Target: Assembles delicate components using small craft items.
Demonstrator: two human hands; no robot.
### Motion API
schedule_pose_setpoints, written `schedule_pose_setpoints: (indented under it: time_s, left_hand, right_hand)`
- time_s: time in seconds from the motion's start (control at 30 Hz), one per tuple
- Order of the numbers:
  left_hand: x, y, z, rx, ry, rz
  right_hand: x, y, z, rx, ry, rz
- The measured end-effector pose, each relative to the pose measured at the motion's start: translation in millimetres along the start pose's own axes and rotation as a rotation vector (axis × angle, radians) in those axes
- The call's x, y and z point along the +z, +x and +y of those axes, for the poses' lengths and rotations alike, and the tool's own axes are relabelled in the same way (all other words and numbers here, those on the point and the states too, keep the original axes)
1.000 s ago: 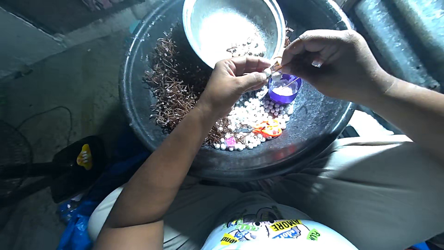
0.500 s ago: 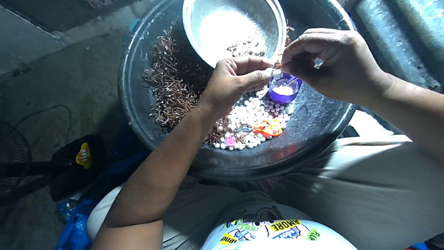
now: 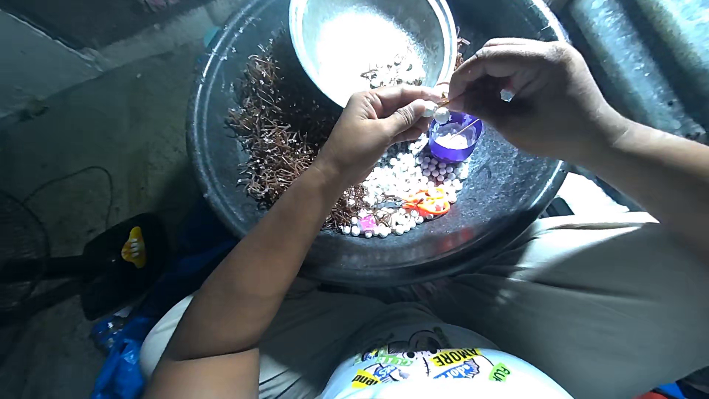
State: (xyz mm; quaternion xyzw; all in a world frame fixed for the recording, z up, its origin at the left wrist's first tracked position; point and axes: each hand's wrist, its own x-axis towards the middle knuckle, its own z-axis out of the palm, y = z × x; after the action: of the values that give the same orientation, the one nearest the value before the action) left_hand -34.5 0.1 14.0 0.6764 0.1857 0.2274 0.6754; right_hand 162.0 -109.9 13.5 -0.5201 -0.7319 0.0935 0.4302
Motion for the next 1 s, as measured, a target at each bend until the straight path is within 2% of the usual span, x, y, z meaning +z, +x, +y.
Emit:
schedule_pose_setpoints:
  time_s: [0.4, 1.0]
  left_hand:
    - [-1.9, 1.4, -2.9, 0.050, 0.000, 0.048]
    - [3.4, 1.0, 0.3, -0.079, -0.066, 0.107]
  right_hand:
    - [2.2, 1.2, 0.9, -0.006, -0.100, 0.022]
    - [5.1, 2.5, -2.6, -0.086, -0.193, 0.040]
